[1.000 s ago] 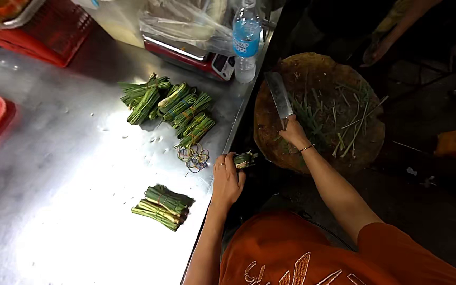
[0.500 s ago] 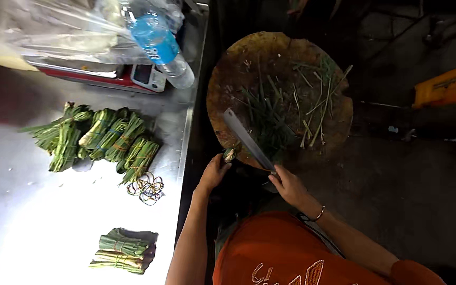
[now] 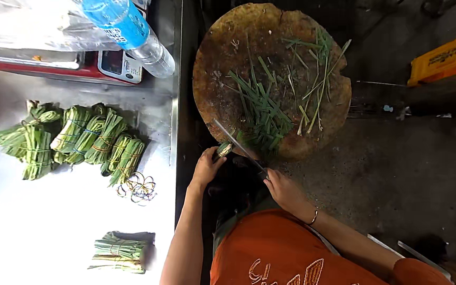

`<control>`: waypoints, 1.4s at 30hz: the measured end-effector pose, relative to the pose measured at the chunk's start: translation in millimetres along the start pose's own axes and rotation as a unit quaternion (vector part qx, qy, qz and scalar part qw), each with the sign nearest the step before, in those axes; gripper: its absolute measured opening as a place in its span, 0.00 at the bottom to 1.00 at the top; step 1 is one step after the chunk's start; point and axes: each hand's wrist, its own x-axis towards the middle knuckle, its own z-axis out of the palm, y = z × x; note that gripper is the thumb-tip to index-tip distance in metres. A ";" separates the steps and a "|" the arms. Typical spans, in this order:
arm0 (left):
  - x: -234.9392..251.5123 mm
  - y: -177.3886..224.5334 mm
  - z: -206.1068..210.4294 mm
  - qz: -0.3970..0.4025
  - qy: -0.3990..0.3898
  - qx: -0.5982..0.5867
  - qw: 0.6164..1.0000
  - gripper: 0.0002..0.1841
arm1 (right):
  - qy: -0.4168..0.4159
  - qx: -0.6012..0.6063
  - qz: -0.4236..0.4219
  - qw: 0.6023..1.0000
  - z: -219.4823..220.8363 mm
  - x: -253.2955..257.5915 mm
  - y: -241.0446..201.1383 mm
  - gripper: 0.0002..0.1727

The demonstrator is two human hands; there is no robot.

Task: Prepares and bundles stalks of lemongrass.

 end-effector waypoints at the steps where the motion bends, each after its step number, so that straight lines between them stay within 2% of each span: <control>1: 0.2 0.5 0.4 -0.007 0.000 0.003 1.000 0.26 | -0.047 -0.009 0.026 0.999 -0.7 2.4 -0.9 0.26; 4: 0.4 -1.8 1.7 0.001 0.015 0.021 1.000 0.25 | -0.123 0.032 0.068 0.989 -18.6 12.6 -3.6 0.26; 6: -1.7 -3.7 3.7 0.012 0.045 0.037 0.998 0.25 | -0.136 0.057 0.076 0.986 -31.9 13.7 -6.6 0.27; 12: -8.1 -5.9 11.2 0.043 0.154 0.132 0.978 0.24 | 0.013 0.057 -0.003 0.998 -32.3 -7.5 -23.4 0.26; 15: -8.8 -6.4 20.1 0.085 0.240 0.194 0.947 0.21 | 0.079 0.043 -0.042 0.995 -26.0 -10.5 -27.0 0.24; 18: -6.3 -11.3 28.1 0.131 0.302 0.264 0.907 0.18 | 0.093 0.042 -0.050 0.993 -24.2 -9.6 -26.9 0.24; 23: -6.9 -14.3 28.1 0.168 0.317 0.304 0.882 0.17 | 0.087 0.023 -0.041 0.995 -10.5 -9.6 -19.2 0.23; 26: -7.0 -13.7 29.7 0.163 0.317 0.312 0.881 0.16 | -0.035 -0.001 0.031 0.999 4.4 -7.2 -7.8 0.26; 29: -6.1 -14.8 31.3 0.159 0.319 0.315 0.880 0.15 | -0.065 0.020 0.055 0.996 2.3 -2.9 -7.9 0.26; 32: -7.3 -16.0 32.5 0.156 0.315 0.313 0.883 0.15 | -0.056 0.049 0.054 0.996 -2.4 -3.2 -5.2 0.26; 37: -7.1 -14.1 35.3 0.150 0.315 0.312 0.884 0.14 | 0.055 0.056 -0.009 0.997 0.7 -9.0 -3.5 0.24; 39: -5.5 -12.9 36.4 0.146 0.317 0.317 0.881 0.14 | 0.038 0.033 -0.007 0.999 4.4 -9.4 -3.1 0.25; 42: -6.7 -11.8 36.1 0.128 0.322 0.310 0.886 0.15 | -0.050 0.012 0.031 0.998 3.3 -5.8 -0.8 0.26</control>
